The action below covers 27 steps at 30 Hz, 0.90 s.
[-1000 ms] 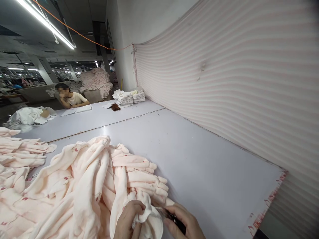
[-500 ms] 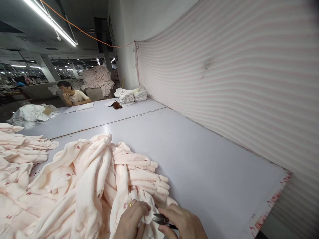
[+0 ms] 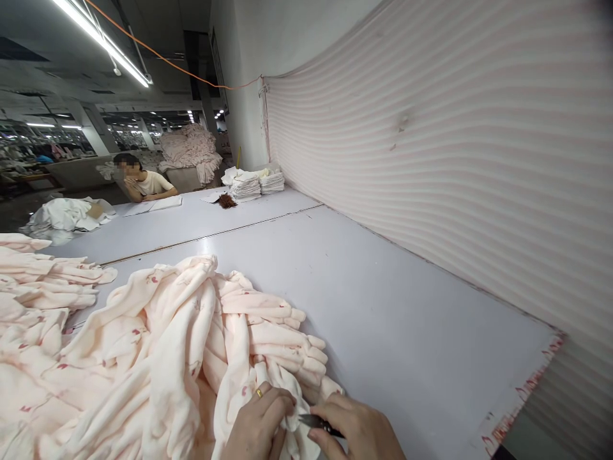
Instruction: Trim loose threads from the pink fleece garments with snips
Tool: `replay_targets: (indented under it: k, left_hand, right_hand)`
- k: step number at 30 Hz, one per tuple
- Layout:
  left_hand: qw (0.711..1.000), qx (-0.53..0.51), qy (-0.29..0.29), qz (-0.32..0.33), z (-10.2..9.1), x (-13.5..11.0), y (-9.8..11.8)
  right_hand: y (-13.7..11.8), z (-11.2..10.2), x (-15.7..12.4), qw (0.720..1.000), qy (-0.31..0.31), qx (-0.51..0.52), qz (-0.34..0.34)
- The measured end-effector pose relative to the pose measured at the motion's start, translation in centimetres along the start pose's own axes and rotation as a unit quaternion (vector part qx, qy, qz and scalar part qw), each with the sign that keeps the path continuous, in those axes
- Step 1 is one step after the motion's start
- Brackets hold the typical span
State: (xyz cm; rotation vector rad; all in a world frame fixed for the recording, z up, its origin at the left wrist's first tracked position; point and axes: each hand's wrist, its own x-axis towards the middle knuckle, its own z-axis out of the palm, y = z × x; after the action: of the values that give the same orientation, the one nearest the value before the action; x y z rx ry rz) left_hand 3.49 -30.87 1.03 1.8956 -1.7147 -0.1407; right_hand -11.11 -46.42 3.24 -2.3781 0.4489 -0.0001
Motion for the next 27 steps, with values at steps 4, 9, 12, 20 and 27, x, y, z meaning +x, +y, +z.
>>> replay_targets:
  k: [4,9,12,20,27]
  left_hand:
    - [0.999,-0.039,0.001,-0.033,0.1,-0.2,0.0]
    - [0.958,-0.152,0.014,-0.242,0.3,-0.1,0.0]
    - [0.895,-0.292,0.001,-0.338,0.2,0.5,-0.1]
    - [0.806,-0.461,0.032,-0.371,0.1,0.4,-1.2]
    - [0.868,-0.350,-0.007,-0.353,-0.1,0.1,-0.7]
  right_hand:
    - [0.4,0.4,-0.1,0.999,0.030,0.027,0.007]
    - [1.1,3.2,1.3,0.982,0.108,0.155,0.026]
    - [1.3,5.4,2.9,0.958,0.168,0.229,0.036]
    - [0.5,6.9,4.1,0.918,0.190,0.346,-0.042]
    - [-0.2,6.8,4.3,0.921,0.189,0.340,0.007]
